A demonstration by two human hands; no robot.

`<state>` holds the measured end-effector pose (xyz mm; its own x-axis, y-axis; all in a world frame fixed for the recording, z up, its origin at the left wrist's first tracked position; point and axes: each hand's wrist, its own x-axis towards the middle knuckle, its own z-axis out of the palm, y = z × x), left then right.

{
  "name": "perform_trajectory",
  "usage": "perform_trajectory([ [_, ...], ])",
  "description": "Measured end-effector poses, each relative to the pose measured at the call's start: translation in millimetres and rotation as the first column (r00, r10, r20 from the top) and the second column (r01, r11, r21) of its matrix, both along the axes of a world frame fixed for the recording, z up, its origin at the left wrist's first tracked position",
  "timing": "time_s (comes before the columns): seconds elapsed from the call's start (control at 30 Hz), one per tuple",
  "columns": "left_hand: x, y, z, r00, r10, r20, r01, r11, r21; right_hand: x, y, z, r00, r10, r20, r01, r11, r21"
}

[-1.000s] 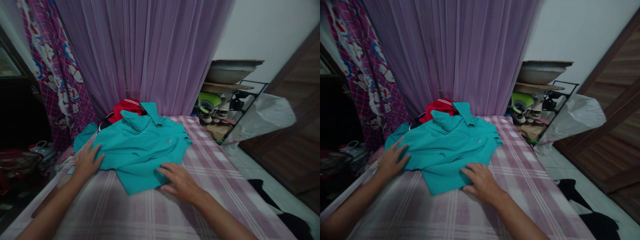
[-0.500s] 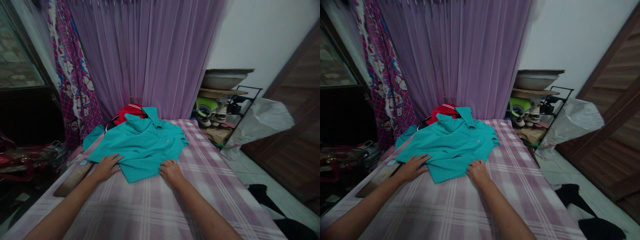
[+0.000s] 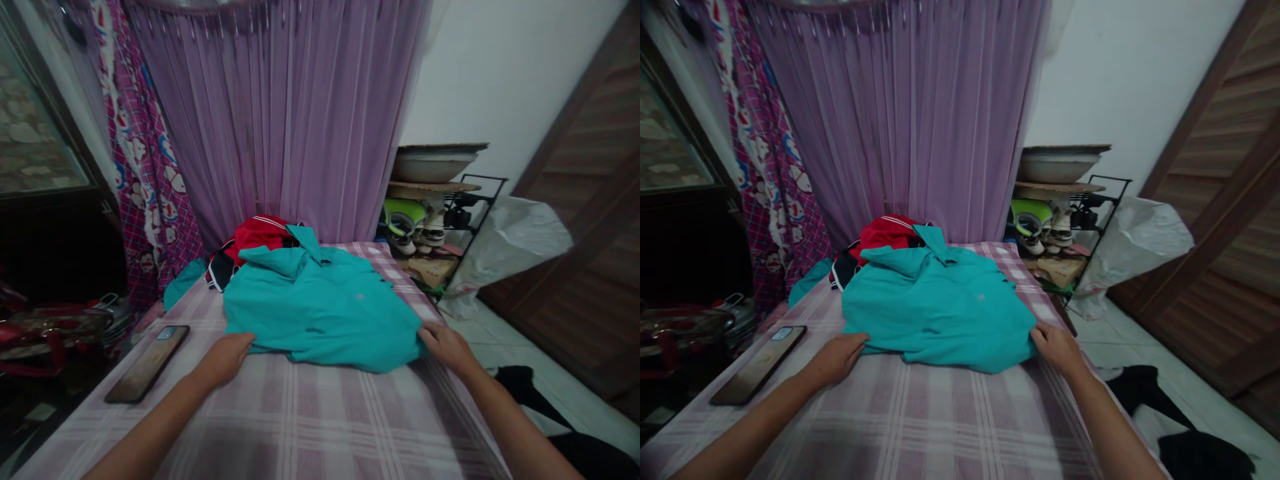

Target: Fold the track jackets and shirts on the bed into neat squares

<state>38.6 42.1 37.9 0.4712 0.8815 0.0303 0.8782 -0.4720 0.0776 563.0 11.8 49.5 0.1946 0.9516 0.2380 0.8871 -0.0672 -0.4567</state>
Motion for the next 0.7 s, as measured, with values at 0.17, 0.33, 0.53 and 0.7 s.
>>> perform_trajectory([
  [0.17, 19, -16, 37.8, 0.985, -0.048, -0.164, 0.025, 0.989, -0.145, 7, -10, -15.0, 0.988, 0.043, 0.148, -0.017, 0.985, -0.173],
  [0.33, 10, 8, 75.8, 0.989, -0.147, -0.015, 0.128, 0.902, -0.413, 9, 5, -4.4, 0.982, 0.155, 0.11, -0.134, 0.975, -0.177],
  [0.53, 11, 98, 104.0, 0.981, 0.193, 0.02, -0.194, 0.969, 0.153, -3, 34, -2.2, 0.978, 0.028, 0.206, -0.012, 0.997, -0.077],
  [0.7, 29, 169, 105.8, 0.966, 0.23, -0.12, -0.221, 0.972, 0.085, -10, 53, -26.2, 0.976, -0.039, 0.214, 0.026, 0.998, 0.063],
])
